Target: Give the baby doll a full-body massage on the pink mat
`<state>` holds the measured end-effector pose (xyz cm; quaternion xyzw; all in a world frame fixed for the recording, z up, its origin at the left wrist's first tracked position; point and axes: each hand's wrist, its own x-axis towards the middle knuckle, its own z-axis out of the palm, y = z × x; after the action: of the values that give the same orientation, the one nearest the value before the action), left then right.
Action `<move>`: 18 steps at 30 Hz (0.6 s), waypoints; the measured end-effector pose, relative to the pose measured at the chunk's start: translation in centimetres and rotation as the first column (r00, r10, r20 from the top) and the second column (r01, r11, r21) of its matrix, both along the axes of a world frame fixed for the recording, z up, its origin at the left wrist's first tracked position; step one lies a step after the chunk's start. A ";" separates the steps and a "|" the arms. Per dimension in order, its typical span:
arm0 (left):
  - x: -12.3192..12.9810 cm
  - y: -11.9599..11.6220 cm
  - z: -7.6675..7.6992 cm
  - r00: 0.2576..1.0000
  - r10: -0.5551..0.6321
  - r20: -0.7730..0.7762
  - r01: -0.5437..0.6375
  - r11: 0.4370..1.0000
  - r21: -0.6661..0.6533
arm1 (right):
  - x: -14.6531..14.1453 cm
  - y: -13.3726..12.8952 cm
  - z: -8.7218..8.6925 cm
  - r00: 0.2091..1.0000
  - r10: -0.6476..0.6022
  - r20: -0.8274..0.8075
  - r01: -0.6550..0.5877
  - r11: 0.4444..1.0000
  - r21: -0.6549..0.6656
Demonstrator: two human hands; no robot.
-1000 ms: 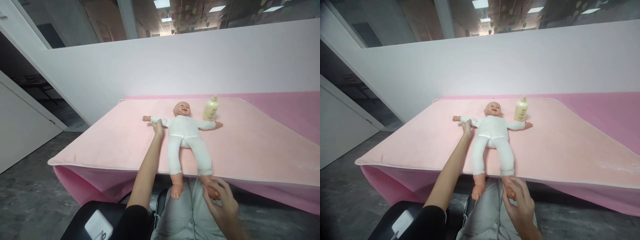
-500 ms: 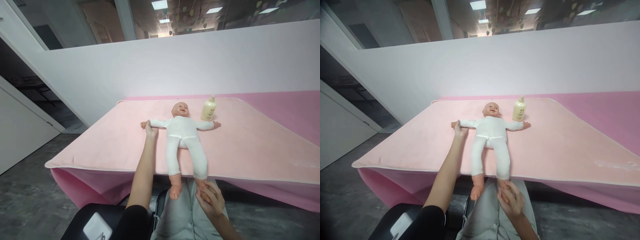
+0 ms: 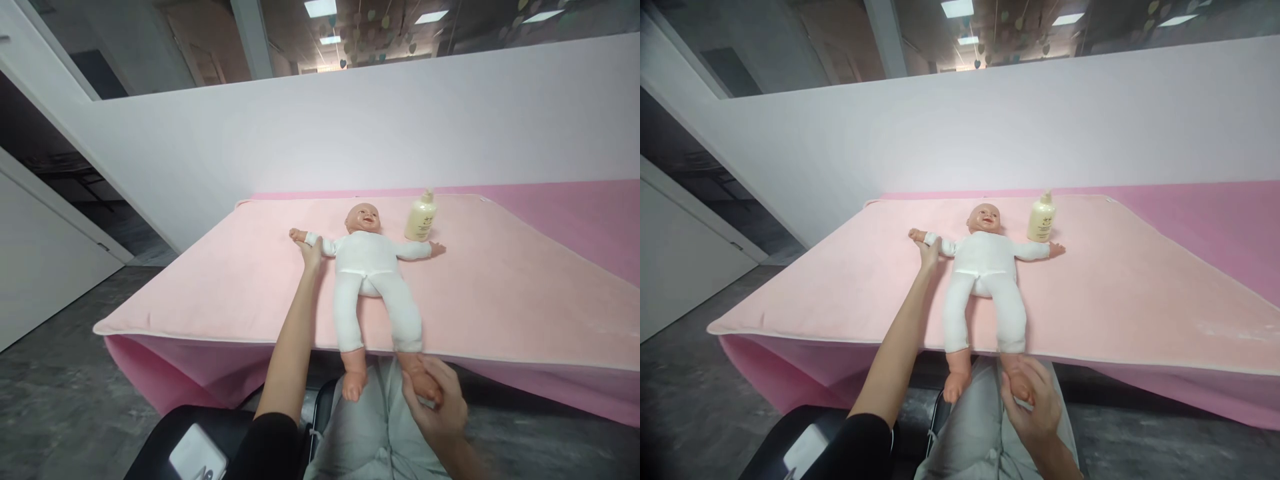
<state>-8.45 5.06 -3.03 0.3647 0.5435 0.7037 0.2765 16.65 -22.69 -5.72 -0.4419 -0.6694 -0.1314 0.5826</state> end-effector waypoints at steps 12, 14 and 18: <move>3.6 -2.7 1.4 0.267 -0.113 -0.957 0.063 0.993 -0.099 | -0.9 8.7 9.9 0.999 -0.034 -0.031 0.037 0.995 0.092; 3.7 -2.7 1.3 0.249 -0.108 -0.962 0.056 0.994 -0.097 | -1.7 11.2 10.3 0.998 -0.049 0.037 0.051 0.997 -0.054; 3.5 -2.7 1.2 0.235 -0.110 -0.966 0.054 0.994 -0.100 | -3.0 14.4 9.1 0.990 -0.001 0.139 0.048 0.942 -0.333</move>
<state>-4.96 2.32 -1.82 0.7422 0.5941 0.3015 -0.0727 13.64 -8.24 3.35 -0.5329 -0.7147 -0.0528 0.4500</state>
